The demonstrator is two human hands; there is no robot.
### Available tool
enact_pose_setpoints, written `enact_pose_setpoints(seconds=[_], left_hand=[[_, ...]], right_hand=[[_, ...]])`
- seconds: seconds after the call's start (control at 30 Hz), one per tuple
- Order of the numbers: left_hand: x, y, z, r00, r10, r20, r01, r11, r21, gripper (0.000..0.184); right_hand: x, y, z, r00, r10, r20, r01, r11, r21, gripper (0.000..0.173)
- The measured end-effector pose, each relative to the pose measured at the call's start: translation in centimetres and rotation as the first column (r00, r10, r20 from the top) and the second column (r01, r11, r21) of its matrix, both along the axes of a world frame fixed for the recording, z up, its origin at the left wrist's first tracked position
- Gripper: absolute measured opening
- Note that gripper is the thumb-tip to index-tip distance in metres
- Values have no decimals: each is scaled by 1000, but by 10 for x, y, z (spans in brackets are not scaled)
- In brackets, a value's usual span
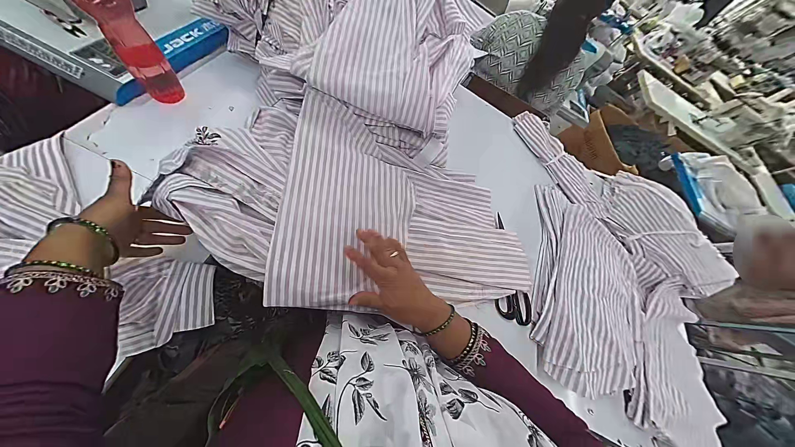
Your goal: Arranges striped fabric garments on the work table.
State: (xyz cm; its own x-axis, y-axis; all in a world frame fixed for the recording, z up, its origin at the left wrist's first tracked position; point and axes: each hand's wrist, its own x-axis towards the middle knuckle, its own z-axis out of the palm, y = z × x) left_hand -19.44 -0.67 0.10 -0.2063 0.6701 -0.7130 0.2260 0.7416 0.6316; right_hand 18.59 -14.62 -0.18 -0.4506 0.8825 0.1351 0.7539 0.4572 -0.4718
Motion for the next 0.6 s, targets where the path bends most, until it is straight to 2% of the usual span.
enact_pose_setpoints(seconds=[0.03, 0.07, 0.17, 0.23, 0.27, 0.33, 0.37, 0.4, 0.43, 0.47, 0.5, 0.53, 0.57, 0.6], left_hand=[[-2, 10, -10, 1000, -18, 14, 18, 1000, -8, 108], [1, 17, -9, 999, 5, 50, -3, 999, -38, 102], [12, 27, -8, 987, 115, 113, -109, 992, -56, 77], [19, 30, -14, 973, 151, 176, -150, 989, -20, 65], [20, 30, -17, 959, 175, 221, -178, 984, -10, 63], [20, 30, -21, 923, 241, 300, -254, 967, 5, 60], [18, 30, -25, 904, 261, 338, -285, 958, 23, 56], [16, 31, -32, 889, 273, 369, -315, 947, 58, 48], [11, 34, -44, 880, 280, 383, -346, 932, 112, 37], [3, 37, -60, 874, 291, 388, -379, 909, 172, 27], [-3, 39, -71, 854, 313, 415, -428, 877, 220, 23], [-9, 39, -77, 828, 328, 454, -475, 841, 259, 25], [-12, 38, -78, 799, 343, 494, -526, 797, 297, 31], [-15, 37, -77, 769, 353, 532, -576, 744, 338, 35]], right_hand=[[-10, 3, 2, 995, 28, 92, -13, 987, -160, 77], [-19, 8, 8, 988, 35, 149, 0, 973, -232, 74], [-42, 40, 37, 995, -41, 95, 59, 980, -189, 54], [-58, 74, 44, 1000, -11, 23, 14, 990, -143, 51], [-68, 94, 45, 998, 46, 42, -38, 985, -171, 55], [-90, 126, 42, 975, 149, 163, -87, 938, -336, 60], [-98, 137, 35, 967, 167, 192, -79, 914, -398, 55], [-100, 143, 26, 973, 153, 173, -74, 916, -393, 46], [-97, 144, 18, 990, 110, 90, -72, 934, -350, 41], [-89, 141, 9, 996, 34, -78, -54, 963, -264, 42], [-77, 134, 2, 949, -57, -311, -1, 983, -183, 42], [-63, 123, 1, 821, -144, -553, 75, 986, -146, 38], [-45, 110, 7, 634, -219, -742, 147, 976, -163, 32], [-25, 94, 22, 435, -287, -854, 229, 952, -204, 27]])
